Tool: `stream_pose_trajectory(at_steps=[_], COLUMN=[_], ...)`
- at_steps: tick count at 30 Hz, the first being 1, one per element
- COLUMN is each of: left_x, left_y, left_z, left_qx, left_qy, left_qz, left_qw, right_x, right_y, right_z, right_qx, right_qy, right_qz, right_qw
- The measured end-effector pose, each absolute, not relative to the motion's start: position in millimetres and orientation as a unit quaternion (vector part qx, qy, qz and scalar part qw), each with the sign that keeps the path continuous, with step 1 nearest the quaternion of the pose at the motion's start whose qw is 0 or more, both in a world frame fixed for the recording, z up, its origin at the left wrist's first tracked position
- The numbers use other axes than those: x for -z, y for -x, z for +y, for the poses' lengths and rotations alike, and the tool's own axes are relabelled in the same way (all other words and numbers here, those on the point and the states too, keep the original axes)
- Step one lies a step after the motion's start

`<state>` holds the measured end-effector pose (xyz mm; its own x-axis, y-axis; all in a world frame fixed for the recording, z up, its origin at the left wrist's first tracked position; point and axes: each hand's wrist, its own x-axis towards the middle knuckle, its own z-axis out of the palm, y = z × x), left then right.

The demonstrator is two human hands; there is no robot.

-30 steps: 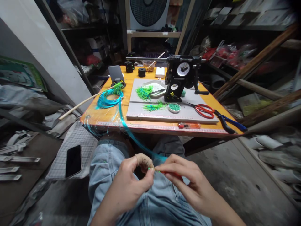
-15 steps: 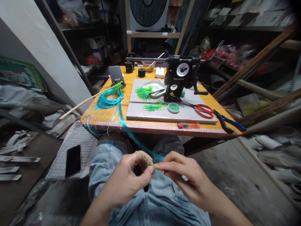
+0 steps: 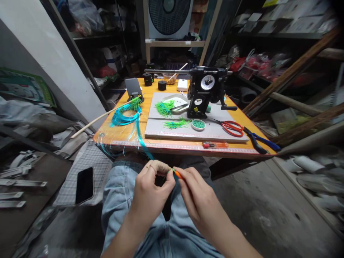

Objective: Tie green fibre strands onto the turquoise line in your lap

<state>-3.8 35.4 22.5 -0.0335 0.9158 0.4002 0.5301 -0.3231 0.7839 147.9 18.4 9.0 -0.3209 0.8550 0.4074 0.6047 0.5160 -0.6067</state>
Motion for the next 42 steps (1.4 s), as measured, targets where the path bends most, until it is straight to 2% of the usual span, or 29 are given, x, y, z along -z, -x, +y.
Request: stream_pose_trajectory(at_steps=[2, 4, 8, 16, 18, 23, 26, 37, 42], left_x=[-20, -18, -17, -18, -19, -18, -19, -24, -24], left_y=[2, 3, 11, 18, 18, 22, 25, 29, 27], left_z=[33, 31, 29, 27, 28, 31, 33, 34, 29], left_qx=[-0.486, -0.492, -0.479, -0.417, -0.406, -0.37, -0.35, -0.341, -0.37], left_qy=[-0.638, -0.601, -0.549, -0.559, -0.566, -0.576, -0.581, -0.566, -0.553], left_qz=[0.548, 0.538, 0.488, 0.47, 0.471, 0.471, 0.471, 0.434, 0.434], left_qw=[0.235, 0.329, 0.48, 0.541, 0.542, 0.556, 0.564, 0.612, 0.608], right_x=[-6, -5, -11, -6, -3, -2, -3, -1, 3], right_y=[-142, -141, -152, -159, -156, -156, -159, -163, -160], right_z=[16, 14, 14, 11, 6, 4, 7, 5, -2], right_qx=[-0.251, -0.3, -0.415, -0.673, -0.664, -0.479, -0.415, -0.434, -0.514], right_qy=[0.449, 0.442, 0.448, 0.389, 0.412, 0.46, 0.447, 0.407, 0.449], right_qz=[-0.756, -0.731, -0.687, -0.521, -0.522, -0.663, -0.712, -0.722, -0.628], right_qw=[0.404, 0.424, 0.394, 0.352, 0.342, 0.346, 0.347, 0.354, 0.373])
